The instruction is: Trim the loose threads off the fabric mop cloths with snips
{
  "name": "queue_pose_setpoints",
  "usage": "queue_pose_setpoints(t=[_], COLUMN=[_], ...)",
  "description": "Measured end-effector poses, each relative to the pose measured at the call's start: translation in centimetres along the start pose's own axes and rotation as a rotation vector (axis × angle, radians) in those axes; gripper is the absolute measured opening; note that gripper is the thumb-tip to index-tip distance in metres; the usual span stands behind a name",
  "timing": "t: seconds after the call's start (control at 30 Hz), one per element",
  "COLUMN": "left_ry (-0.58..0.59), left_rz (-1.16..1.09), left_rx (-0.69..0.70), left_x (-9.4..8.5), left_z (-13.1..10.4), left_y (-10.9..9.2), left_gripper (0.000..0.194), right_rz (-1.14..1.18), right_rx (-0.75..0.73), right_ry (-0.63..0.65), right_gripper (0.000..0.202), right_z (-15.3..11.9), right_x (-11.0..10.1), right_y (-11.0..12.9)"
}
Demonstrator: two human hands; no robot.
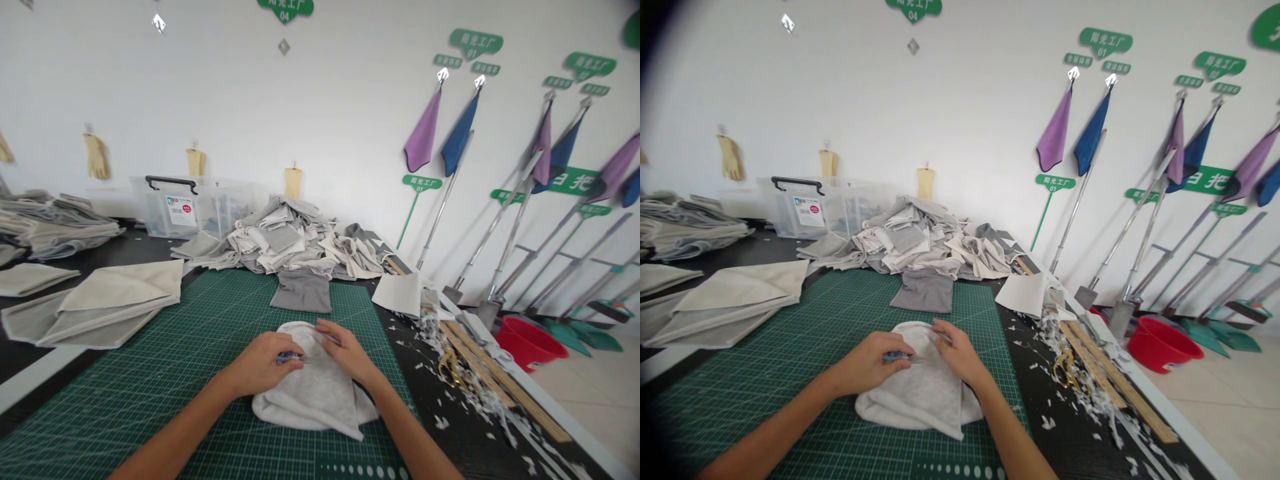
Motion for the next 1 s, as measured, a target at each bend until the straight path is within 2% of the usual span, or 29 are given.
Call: queue_pose_setpoints(t=[0.07, 0.23, 0.4, 0.57, 0.8, 1.0], left_ry=[-0.002, -0.089, -0.016, -0.089, -0.015, -0.003], left_rz=[0.005, 0.017, 0.030, 0.024, -0.015, 0.039], left_rx=[-0.009, -0.047, -0.021, -0.059, -0.024, -0.016], left_x=[0.05, -0.20, 0.04, -0.22, -0.13, -0.02], left_z=[0.00, -0.01, 0.01, 0.00, 0.04, 0.05], left_y=[0.12, 0.43, 0.47, 0.73, 0.09, -0.06], left_gripper=[0.018, 0.024, 0.017, 0.023, 0.016, 0.020], right_rz=[-0.001, -0.006, 0.011, 0.011, 0.005, 0.008], right_rx=[-0.004, 0.008, -0.002, -0.007, -0.004, -0.016], right_ry=[-0.003, -0.005, -0.005, -0.002, 0.004, 0.011], right_gripper=[0.045, 0.045, 0.045, 0.045, 0.046, 0.045], right_z=[-0.01, 0.03, 0.08, 0.08, 0.00, 0.12], right_x=[0.00, -0.02, -0.02, -0.06, -0.05, -0.07], right_y=[-0.01, 0.00, -0.14, -0.25, -0.20, -0.28])
Point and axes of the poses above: each hand's wrist, its own z-axis towards the middle knuckle, its own x-axis out of the palm, y = z × x, the point moved 3 cm from there along z, towards the middle knuckle, and after that the axes turned 5 degrees about x, right-handed, at the moved point
